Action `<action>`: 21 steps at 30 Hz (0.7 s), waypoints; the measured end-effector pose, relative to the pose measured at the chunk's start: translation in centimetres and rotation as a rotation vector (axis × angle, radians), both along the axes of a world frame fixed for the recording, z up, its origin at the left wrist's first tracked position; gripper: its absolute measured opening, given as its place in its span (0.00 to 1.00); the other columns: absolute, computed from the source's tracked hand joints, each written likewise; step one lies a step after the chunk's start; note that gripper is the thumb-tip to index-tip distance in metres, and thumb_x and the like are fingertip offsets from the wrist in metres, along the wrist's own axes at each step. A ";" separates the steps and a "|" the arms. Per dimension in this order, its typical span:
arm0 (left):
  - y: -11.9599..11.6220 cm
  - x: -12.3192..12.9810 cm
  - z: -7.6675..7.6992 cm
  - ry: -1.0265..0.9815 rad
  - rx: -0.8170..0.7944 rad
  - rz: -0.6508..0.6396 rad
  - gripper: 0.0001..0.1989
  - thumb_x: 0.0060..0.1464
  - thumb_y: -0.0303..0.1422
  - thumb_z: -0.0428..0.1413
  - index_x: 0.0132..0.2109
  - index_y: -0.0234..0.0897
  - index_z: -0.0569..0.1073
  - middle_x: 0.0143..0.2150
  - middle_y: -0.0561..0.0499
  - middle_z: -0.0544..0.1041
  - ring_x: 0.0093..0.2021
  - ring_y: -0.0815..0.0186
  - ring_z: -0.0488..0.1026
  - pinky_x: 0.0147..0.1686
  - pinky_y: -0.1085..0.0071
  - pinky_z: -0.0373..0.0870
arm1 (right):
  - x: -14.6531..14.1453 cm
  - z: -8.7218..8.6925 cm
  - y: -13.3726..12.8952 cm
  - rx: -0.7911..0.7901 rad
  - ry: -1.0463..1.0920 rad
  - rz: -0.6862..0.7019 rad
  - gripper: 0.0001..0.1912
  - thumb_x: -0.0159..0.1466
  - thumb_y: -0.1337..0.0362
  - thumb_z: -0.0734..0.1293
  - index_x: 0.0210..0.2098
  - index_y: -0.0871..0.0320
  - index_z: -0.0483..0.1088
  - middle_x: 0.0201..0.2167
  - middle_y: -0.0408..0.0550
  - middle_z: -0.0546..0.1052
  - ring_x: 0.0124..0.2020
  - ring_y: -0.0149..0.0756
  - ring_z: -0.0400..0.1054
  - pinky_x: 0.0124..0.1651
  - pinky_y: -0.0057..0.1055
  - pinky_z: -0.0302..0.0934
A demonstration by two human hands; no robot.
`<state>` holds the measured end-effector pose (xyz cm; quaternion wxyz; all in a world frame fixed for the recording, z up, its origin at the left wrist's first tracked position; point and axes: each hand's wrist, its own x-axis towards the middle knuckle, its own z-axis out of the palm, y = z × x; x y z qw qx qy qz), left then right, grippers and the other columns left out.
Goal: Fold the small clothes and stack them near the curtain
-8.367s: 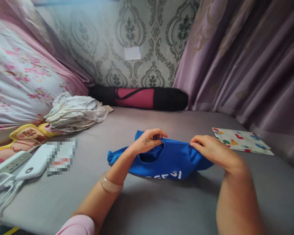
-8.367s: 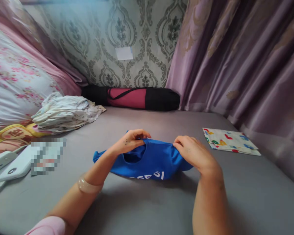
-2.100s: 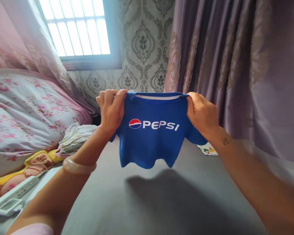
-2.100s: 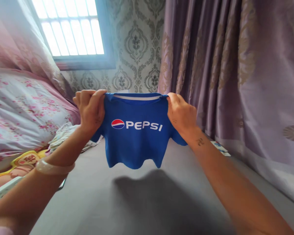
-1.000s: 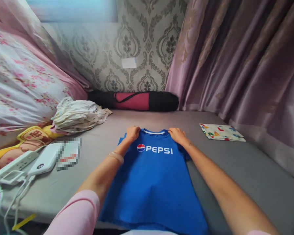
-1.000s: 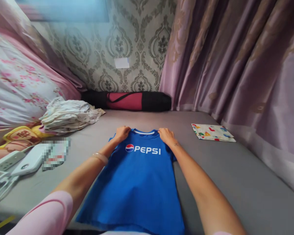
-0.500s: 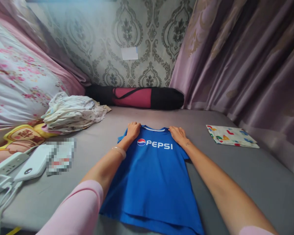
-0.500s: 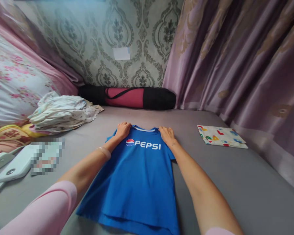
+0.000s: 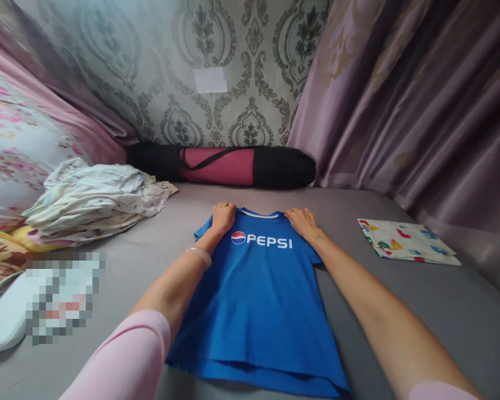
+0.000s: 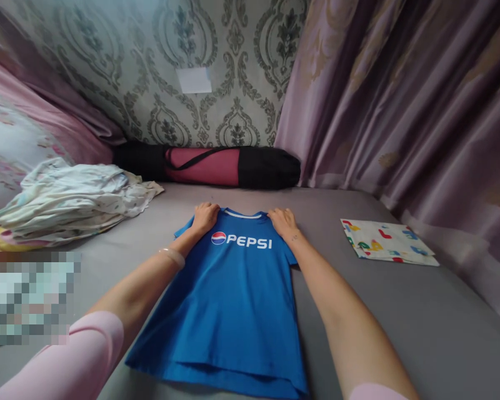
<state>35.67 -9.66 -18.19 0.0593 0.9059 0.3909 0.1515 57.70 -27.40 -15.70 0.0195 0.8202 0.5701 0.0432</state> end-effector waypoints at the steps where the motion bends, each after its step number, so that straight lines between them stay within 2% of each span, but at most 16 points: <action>1: 0.2 0.2 -0.1 0.001 0.006 0.008 0.18 0.66 0.36 0.41 0.49 0.38 0.74 0.46 0.40 0.73 0.50 0.54 0.66 0.47 0.60 0.56 | 0.1 -0.1 0.3 0.005 0.018 -0.008 0.21 0.72 0.59 0.51 0.50 0.56 0.72 0.47 0.57 0.76 0.49 0.43 0.69 0.55 0.40 0.52; 4: 0.7 0.5 -0.2 0.040 0.017 0.036 0.17 0.65 0.35 0.41 0.48 0.38 0.74 0.46 0.41 0.73 0.50 0.54 0.67 0.47 0.60 0.57 | 0.5 -0.4 1.0 0.027 0.095 -0.067 0.20 0.72 0.57 0.53 0.50 0.56 0.72 0.48 0.57 0.76 0.50 0.44 0.69 0.57 0.39 0.52; 6: 0.8 0.7 0.0 0.086 0.013 0.059 0.16 0.65 0.34 0.42 0.49 0.37 0.73 0.47 0.41 0.74 0.50 0.53 0.68 0.47 0.60 0.58 | 1.2 -0.5 1.5 0.068 0.239 -0.142 0.21 0.70 0.52 0.55 0.50 0.56 0.72 0.48 0.57 0.76 0.50 0.45 0.69 0.54 0.37 0.55; 8: 0.5 1.0 0.5 0.122 0.022 0.085 0.15 0.64 0.32 0.44 0.50 0.35 0.72 0.49 0.39 0.73 0.51 0.52 0.68 0.48 0.58 0.58 | 2.1 -0.4 1.7 0.114 0.420 -0.217 0.26 0.70 0.48 0.53 0.46 0.57 0.73 0.46 0.56 0.77 0.48 0.45 0.70 0.49 0.33 0.59; 10: -0.2 1.7 1.4 0.114 0.061 0.064 0.14 0.62 0.30 0.46 0.51 0.33 0.71 0.51 0.38 0.73 0.52 0.51 0.67 0.49 0.56 0.59 | 3.2 0.1 1.7 0.141 0.600 -0.291 0.33 0.70 0.45 0.47 0.40 0.59 0.75 0.42 0.55 0.79 0.42 0.42 0.72 0.43 0.30 0.61; 12: -1.5 2.9 2.2 0.072 0.067 -0.086 0.15 0.62 0.30 0.46 0.52 0.35 0.71 0.51 0.41 0.74 0.53 0.53 0.68 0.50 0.58 0.60 | 4.2 0.6 1.4 0.126 0.761 -0.377 0.39 0.70 0.44 0.42 0.35 0.61 0.75 0.35 0.54 0.79 0.32 0.37 0.72 0.34 0.29 0.61; 15: -4.2 5.4 2.7 0.038 -0.039 -0.467 0.15 0.63 0.29 0.45 0.52 0.40 0.71 0.50 0.47 0.76 0.52 0.59 0.70 0.51 0.64 0.62 | 5.0 1.3 0.7 0.105 1.002 -0.508 0.40 0.67 0.39 0.43 0.31 0.61 0.73 0.27 0.52 0.77 0.20 0.31 0.64 0.25 0.27 0.54; 16: -5.2 6.3 2.6 0.037 -0.069 -0.556 0.15 0.63 0.30 0.46 0.53 0.40 0.71 0.51 0.48 0.75 0.53 0.61 0.70 0.51 0.66 0.63 | 5.1 1.4 0.4 0.095 1.044 -0.520 0.39 0.67 0.38 0.44 0.29 0.61 0.72 0.24 0.50 0.75 0.18 0.29 0.61 0.23 0.27 0.52; 18: -6.9 7.8 1.9 0.042 -0.091 -0.591 0.16 0.63 0.33 0.46 0.55 0.40 0.70 0.53 0.46 0.74 0.53 0.59 0.69 0.52 0.66 0.64 | 5.2 1.4 -0.2 0.075 1.104 -0.514 0.38 0.66 0.37 0.46 0.25 0.60 0.70 0.18 0.47 0.71 0.15 0.27 0.55 0.20 0.26 0.47; 21: -8.7 9.0 0.4 0.053 -0.077 -0.439 0.18 0.64 0.36 0.45 0.58 0.40 0.68 0.58 0.44 0.69 0.57 0.54 0.65 0.53 0.59 0.64 | 5.3 1.3 -1.2 0.089 1.142 -0.491 0.29 0.66 0.43 0.57 0.19 0.58 0.66 0.12 0.41 0.63 0.13 0.25 0.49 0.18 0.25 0.41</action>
